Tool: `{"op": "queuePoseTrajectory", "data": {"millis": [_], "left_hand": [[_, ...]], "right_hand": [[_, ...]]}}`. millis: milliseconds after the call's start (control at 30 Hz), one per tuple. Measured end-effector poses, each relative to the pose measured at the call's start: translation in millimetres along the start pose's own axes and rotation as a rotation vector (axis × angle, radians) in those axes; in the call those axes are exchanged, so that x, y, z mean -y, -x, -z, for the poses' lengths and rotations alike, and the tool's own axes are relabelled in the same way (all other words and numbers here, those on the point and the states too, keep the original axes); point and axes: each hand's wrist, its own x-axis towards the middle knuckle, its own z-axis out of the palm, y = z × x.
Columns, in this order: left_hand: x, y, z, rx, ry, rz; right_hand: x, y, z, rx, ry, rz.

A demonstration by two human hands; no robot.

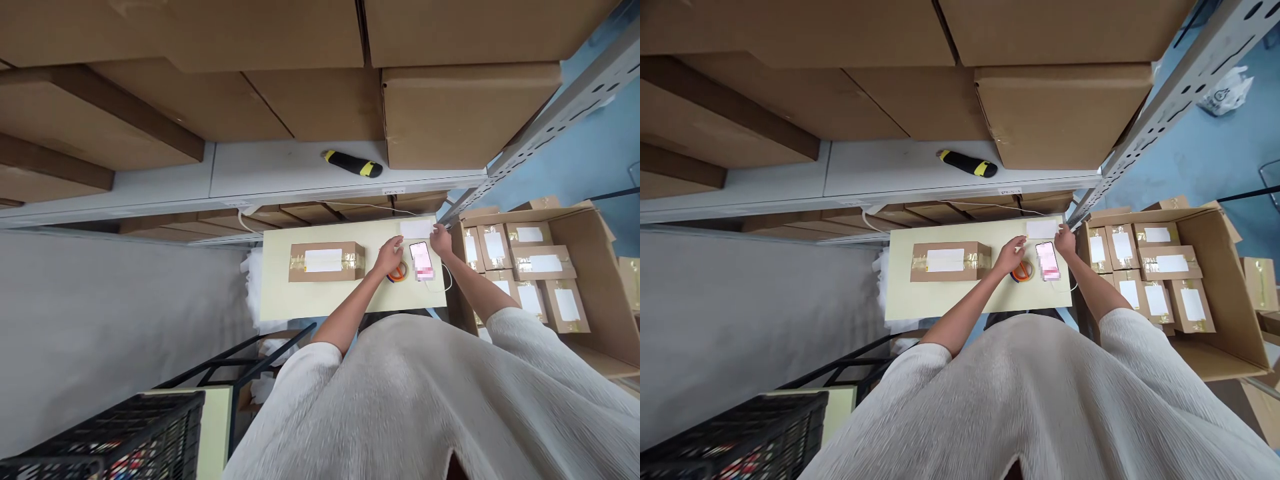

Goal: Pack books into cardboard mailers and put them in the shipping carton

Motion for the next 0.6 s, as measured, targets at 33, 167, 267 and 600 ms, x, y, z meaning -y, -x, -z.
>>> {"op": "queuePoseTrajectory", "data": {"millis": [33,167,267,600], "left_hand": [[-0.1,-1.9,-1.0,-0.001,0.01,0.001],[-4.1,-15.9,-10.5,0.001,0.071,-0.008],[-11.5,-31.7,-25.9,-0.028,0.137,-0.003],[-29.9,-63.4,-55.5,-0.054,0.241,0.087]], "right_hand": [[0.8,-0.9,1.9,-0.012,-0.02,0.003],[4.7,-2.8,6.8,-0.044,-0.14,0.003],[8.9,-3.1,8.5,-0.014,-0.288,0.017],[24.8,0.8,17.4,0.19,-0.63,0.138]]}}
